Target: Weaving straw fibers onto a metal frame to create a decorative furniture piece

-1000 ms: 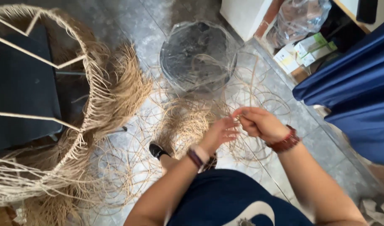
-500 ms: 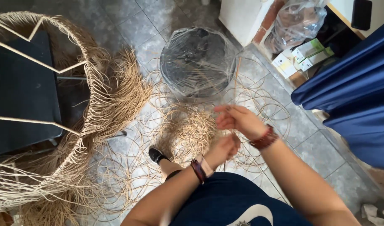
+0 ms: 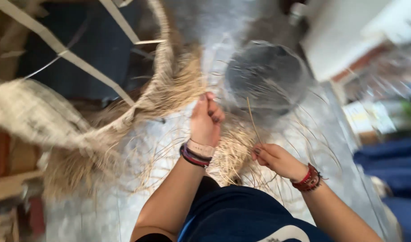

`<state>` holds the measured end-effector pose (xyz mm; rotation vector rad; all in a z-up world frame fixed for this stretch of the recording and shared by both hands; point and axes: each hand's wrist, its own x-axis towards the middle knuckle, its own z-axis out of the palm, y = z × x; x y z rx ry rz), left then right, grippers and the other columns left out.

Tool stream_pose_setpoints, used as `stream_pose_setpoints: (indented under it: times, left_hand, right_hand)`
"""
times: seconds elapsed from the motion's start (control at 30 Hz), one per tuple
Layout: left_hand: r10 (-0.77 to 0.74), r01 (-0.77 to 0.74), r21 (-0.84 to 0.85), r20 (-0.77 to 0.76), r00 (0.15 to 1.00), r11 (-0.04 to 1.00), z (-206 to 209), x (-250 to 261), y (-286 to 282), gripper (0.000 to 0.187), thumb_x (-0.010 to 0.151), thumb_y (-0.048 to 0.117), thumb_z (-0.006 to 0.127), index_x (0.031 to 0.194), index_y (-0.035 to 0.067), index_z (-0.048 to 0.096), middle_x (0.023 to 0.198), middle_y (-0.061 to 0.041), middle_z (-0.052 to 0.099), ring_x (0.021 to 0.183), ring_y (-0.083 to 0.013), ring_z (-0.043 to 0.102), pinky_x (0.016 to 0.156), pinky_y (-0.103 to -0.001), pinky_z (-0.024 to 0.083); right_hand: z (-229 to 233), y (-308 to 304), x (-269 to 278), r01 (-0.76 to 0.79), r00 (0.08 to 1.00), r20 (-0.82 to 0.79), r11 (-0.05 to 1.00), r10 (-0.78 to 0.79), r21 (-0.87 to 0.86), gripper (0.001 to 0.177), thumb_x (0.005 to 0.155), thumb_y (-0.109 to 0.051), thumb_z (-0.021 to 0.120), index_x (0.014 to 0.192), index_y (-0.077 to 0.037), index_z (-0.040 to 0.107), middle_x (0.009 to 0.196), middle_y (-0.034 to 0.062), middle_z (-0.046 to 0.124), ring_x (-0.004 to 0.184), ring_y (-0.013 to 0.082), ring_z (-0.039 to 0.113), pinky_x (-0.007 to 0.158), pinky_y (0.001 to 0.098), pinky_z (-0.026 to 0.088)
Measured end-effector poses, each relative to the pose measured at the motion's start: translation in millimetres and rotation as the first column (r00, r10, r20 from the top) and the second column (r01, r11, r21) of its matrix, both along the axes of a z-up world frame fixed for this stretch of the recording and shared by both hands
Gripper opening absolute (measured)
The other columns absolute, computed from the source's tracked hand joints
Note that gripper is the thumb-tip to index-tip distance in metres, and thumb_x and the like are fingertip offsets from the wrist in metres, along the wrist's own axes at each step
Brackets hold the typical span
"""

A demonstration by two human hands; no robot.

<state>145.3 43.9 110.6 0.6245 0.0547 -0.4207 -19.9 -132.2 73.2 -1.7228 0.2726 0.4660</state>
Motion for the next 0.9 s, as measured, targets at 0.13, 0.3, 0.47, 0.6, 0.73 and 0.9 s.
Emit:
stream_pose_setpoints:
  times: [0.13, 0.3, 0.47, 0.6, 0.73, 0.9]
  left_hand:
    - [0.122, -0.135, 0.138, 0.103, 0.987, 0.981, 22.3, -21.1, 33.8, 0.032, 0.111, 0.027, 0.045, 0.117, 0.002, 0.062, 0.066, 0.004, 0.032, 0.06, -0.0099, 0.047, 0.062, -0.024, 0.045]
    - [0.188, -0.222, 0.251, 0.153, 0.97, 0.942, 64.9, -58.9, 70.5, 0.02, 0.104, 0.014, 0.061, 0.107, -0.002, 0.072, 0.087, -0.011, 0.066, 0.064, -0.0118, 0.058, 0.047, -0.024, 0.054]
    - [0.447, -0.495, 0.233, 0.229, 0.865, 0.837, 38.6, -34.0, 131.9, 0.024, 0.106, 0.01, 0.055, 0.086, 0.003, 0.068, 0.099, -0.025, 0.076, 0.093, -0.0336, 0.077, 0.092, -0.045, 0.059]
    - [0.402, -0.53, 0.43, 0.355, 0.844, 0.731, 71.1, -57.2, 142.1, 0.02, 0.103, 0.019, 0.065, 0.09, 0.008, 0.075, 0.091, -0.012, 0.079, 0.098, -0.0184, 0.075, 0.101, -0.038, 0.053]
    - [0.384, -0.506, 0.364, 0.359, 0.851, 0.782, 59.5, -72.9, 139.6, 0.019, 0.105, 0.017, 0.061, 0.108, 0.002, 0.073, 0.106, -0.015, 0.077, 0.071, -0.0142, 0.067, 0.063, -0.029, 0.052]
    - [0.376, -0.532, 0.393, 0.409, 0.832, 0.75, 28.8, -64.2, 145.4, 0.025, 0.106, 0.018, 0.06, 0.119, 0.002, 0.074, 0.102, -0.012, 0.078, 0.09, -0.01, 0.071, 0.067, -0.024, 0.06]
  right_hand:
    - [30.0, 36.8, 39.6, -0.147, 0.988, 0.069, 0.968, 0.136, 0.201, 0.03, 0.106, -0.017, 0.043, 0.098, 0.001, 0.065, 0.057, 0.0095, 0.054, 0.041, 0.0135, 0.048, 0.033, 0.0236, 0.04]
    - [46.8, 80.9, 85.1, -0.266, 0.956, 0.199, 0.92, 0.215, 0.289, 0.032, 0.107, -0.017, 0.042, 0.105, 0.002, 0.067, 0.06, 0.0086, 0.052, 0.044, 0.0115, 0.044, 0.037, 0.0236, 0.041]
    - [68.5, 97.0, 107.7, -0.571, 0.797, 0.154, 0.811, 0.584, -0.123, 0.038, 0.103, -0.028, 0.05, 0.076, -0.01, 0.069, 0.046, -0.0025, 0.045, 0.043, 0.0116, 0.044, 0.044, 0.0258, 0.04]
    - [107.5, 131.2, 119.0, -0.672, 0.718, 0.135, 0.73, 0.683, -0.125, 0.051, 0.105, -0.026, 0.047, 0.06, -0.007, 0.06, 0.041, 0.0008, 0.047, 0.038, 0.015, 0.047, 0.04, 0.0252, 0.04]
    - [91.8, 146.1, 135.0, -0.749, 0.653, 0.087, 0.658, 0.753, -0.072, 0.044, 0.107, -0.021, 0.045, 0.07, -0.003, 0.06, 0.049, 0.0049, 0.052, 0.041, 0.0158, 0.049, 0.039, 0.0267, 0.045]
    - [65.1, 147.5, 144.3, -0.775, 0.627, 0.067, 0.63, 0.776, -0.05, 0.042, 0.11, -0.024, 0.042, 0.077, -0.005, 0.059, 0.055, -0.0015, 0.047, 0.042, 0.0108, 0.043, 0.038, 0.0242, 0.039]
